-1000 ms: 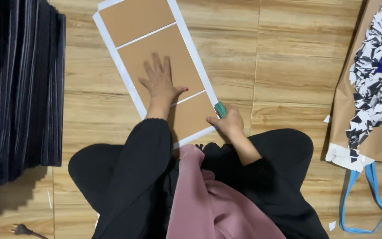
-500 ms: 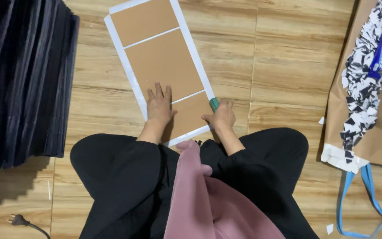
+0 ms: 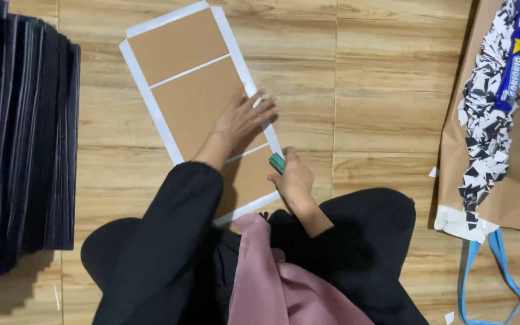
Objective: Assembling box covers by aligning paper sheets with cardboard templates and smoothing them with a hand tool
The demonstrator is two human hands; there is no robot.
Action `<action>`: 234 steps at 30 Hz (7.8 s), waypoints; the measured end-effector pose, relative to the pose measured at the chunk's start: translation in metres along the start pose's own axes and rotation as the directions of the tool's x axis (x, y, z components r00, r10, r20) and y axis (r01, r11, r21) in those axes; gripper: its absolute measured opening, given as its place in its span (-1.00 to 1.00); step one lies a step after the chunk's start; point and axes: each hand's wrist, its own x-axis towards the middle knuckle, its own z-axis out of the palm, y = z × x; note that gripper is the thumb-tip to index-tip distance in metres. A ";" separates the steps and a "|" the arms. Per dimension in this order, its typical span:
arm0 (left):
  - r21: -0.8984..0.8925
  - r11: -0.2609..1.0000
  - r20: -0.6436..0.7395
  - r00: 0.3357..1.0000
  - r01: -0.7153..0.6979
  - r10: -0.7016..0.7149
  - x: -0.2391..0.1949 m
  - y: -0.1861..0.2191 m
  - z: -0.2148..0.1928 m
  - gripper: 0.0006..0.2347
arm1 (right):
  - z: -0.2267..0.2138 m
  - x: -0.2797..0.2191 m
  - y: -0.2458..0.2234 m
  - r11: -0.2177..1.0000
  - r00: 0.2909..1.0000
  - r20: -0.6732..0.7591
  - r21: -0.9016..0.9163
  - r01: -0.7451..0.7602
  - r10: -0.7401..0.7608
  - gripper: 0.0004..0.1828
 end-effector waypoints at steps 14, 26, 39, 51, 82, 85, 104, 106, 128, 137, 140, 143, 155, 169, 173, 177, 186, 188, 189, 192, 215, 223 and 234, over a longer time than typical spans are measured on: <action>-0.146 0.987 0.234 0.968 -0.060 0.094 -0.011 -0.029 0.006 -0.25 | 0.029 0.008 0.031 0.867 0.940 0.161 -0.365 0.340 -0.301 -0.31; -0.510 0.847 -0.003 0.985 0.149 -0.175 -0.055 -0.004 0.040 -0.55 | 0.007 0.056 0.008 0.770 0.761 -0.250 0.083 0.633 -0.599 -0.60; -0.540 0.831 -0.141 0.959 0.134 -0.246 -0.055 -0.004 0.051 -0.62 | 0.057 0.013 0.076 0.585 0.514 -0.285 -0.471 0.660 -0.809 -0.64; -0.512 0.843 -0.149 0.949 0.166 -0.277 -0.055 -0.006 0.054 -0.66 | 0.047 0.067 0.026 0.689 0.611 -0.321 -0.275 0.671 -0.724 -0.75; -0.531 0.826 -0.121 0.948 0.189 -0.295 -0.058 -0.003 0.046 -0.60 | 0.044 0.009 0.098 0.800 0.808 -0.020 0.122 0.587 -0.589 -0.68; -0.535 0.823 -0.122 0.946 0.191 -0.300 -0.056 -0.004 0.046 -0.61 | 0.004 0.054 0.058 0.714 0.825 -0.303 0.413 0.565 -0.477 -0.82; -0.465 0.865 -0.197 0.930 0.190 -0.310 -0.055 -0.004 0.058 -0.63 | 0.011 0.205 -0.096 0.754 0.738 -0.315 0.097 0.650 -0.596 -0.72; -0.473 0.861 -0.197 0.930 0.188 -0.312 -0.055 -0.006 0.056 -0.62 | 0.014 0.224 -0.109 0.750 0.726 -0.489 0.197 0.632 -0.483 -0.72; -0.470 0.837 -0.142 0.911 0.281 -0.386 0.002 -0.093 0.062 -0.26 | 0.026 0.198 -0.092 0.679 0.630 -0.525 0.127 0.723 -0.572 -0.71; -0.435 0.822 -0.125 0.879 0.368 -0.459 0.000 -0.091 0.062 -0.29 | 0.029 0.194 -0.081 0.603 0.787 -0.452 0.509 0.614 -0.420 -0.72; -0.479 0.802 -0.134 0.873 0.357 -0.469 -0.001 -0.093 0.059 -0.33 | 0.024 0.199 -0.085 0.500 0.891 -0.347 0.739 0.452 -0.293 -0.73; -0.457 0.803 -0.145 0.858 0.383 -0.492 -0.001 -0.092 0.064 -0.34 | 0.021 0.206 -0.086 0.536 0.877 -0.365 0.695 0.479 -0.312 -0.71; -0.501 0.768 -0.302 0.751 0.400 -0.588 0.003 -0.091 0.086 -0.70 | 0.023 0.167 -0.090 0.612 0.599 -0.159 -0.048 0.790 -0.785 -0.77; -0.354 0.852 -0.425 0.745 0.387 -0.515 -0.004 -0.098 0.062 -0.74 | 0.003 0.279 -0.168 0.497 0.465 -0.308 -0.030 0.867 -0.830 -0.87; -0.359 0.847 -0.435 0.732 0.392 -0.524 -0.004 -0.100 0.059 -0.78 | 0.013 0.267 -0.178 0.519 0.388 -0.547 -0.101 0.849 -0.742 -0.80; -0.334 0.856 -0.440 0.738 0.394 -0.511 -0.001 -0.099 0.060 -0.87 | 0.002 0.284 -0.185 0.555 0.470 -0.428 -0.093 0.827 -0.772 -0.80; -0.347 0.846 -0.410 0.746 0.404 -0.524 -0.002 -0.098 0.062 -0.74 | -0.007 0.282 -0.193 0.465 0.416 -0.324 -0.085 0.881 -0.849 -0.84; -0.356 0.842 -0.401 0.747 0.406 -0.530 -0.003 -0.097 0.063 -0.74 | -0.006 0.275 -0.189 0.468 0.391 -0.446 -0.070 0.881 -0.805 -0.86; -0.346 0.849 -0.417 0.745 0.400 -0.521 -0.003 -0.099 0.061 -0.75 | -0.008 0.272 -0.188 0.471 0.437 -0.296 -0.049 0.881 -0.849 -0.80; -0.352 0.851 -0.436 0.736 0.390 -0.517 -0.003 -0.097 0.058 -0.78 | -0.013 0.275 -0.172 0.621 0.599 -0.234 -0.029 0.783 -0.766 -0.83; -0.170 0.772 -0.143 0.760 0.612 -0.634 0.023 -0.075 0.041 -0.61 | 0.045 0.038 0.087 0.643 0.666 -0.043 0.219 0.734 -0.745 -0.75; -0.083 0.955 -0.645 0.746 -0.284 0.166 0.017 -0.002 0.083 -0.89 | -0.005 0.044 0.137 0.606 0.872 -0.488 0.705 0.368 0.038 -0.74; 0.136 0.962 -0.527 0.805 -0.236 0.271 0.024 -0.015 0.070 -0.96 | 0.020 0.067 0.147 0.500 0.852 -0.520 0.755 0.424 0.063 -0.61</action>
